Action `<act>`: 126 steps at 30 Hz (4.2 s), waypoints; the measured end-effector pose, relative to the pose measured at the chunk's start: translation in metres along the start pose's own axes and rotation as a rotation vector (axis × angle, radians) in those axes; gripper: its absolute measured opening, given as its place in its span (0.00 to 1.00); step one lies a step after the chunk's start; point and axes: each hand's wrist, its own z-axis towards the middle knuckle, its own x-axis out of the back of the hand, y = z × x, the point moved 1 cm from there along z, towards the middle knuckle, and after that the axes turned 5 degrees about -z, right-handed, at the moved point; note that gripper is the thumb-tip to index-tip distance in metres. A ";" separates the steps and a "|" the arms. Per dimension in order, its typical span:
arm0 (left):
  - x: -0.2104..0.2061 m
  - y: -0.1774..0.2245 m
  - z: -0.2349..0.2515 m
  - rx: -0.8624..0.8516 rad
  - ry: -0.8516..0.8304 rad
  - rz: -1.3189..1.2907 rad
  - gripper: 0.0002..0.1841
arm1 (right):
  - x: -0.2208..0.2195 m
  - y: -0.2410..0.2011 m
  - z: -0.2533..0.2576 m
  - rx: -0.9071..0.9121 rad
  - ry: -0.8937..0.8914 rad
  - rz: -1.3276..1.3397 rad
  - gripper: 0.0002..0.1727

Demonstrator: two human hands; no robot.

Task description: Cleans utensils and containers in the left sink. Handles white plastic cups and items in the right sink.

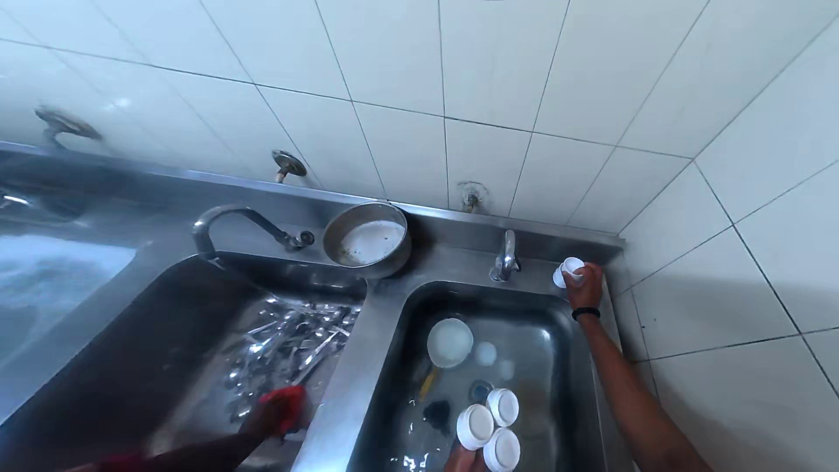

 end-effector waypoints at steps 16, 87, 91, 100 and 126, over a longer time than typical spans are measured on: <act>-0.037 0.000 0.017 0.011 -0.167 -0.025 0.14 | 0.082 -0.073 -0.209 -0.184 -1.127 0.512 0.35; -0.039 0.009 0.048 0.075 -0.109 -0.109 0.19 | 0.011 0.004 0.015 0.083 -0.021 0.043 0.22; -0.035 0.007 0.044 0.072 -0.100 -0.101 0.19 | 0.015 0.004 0.020 0.035 -0.091 0.012 0.26; -0.045 0.002 0.046 0.075 -0.009 -0.037 0.12 | 0.069 -0.068 -0.100 0.250 -0.485 0.348 0.28; -0.034 -0.018 0.197 -0.250 -0.133 1.838 0.33 | 0.018 -0.017 0.032 0.059 0.086 0.067 0.26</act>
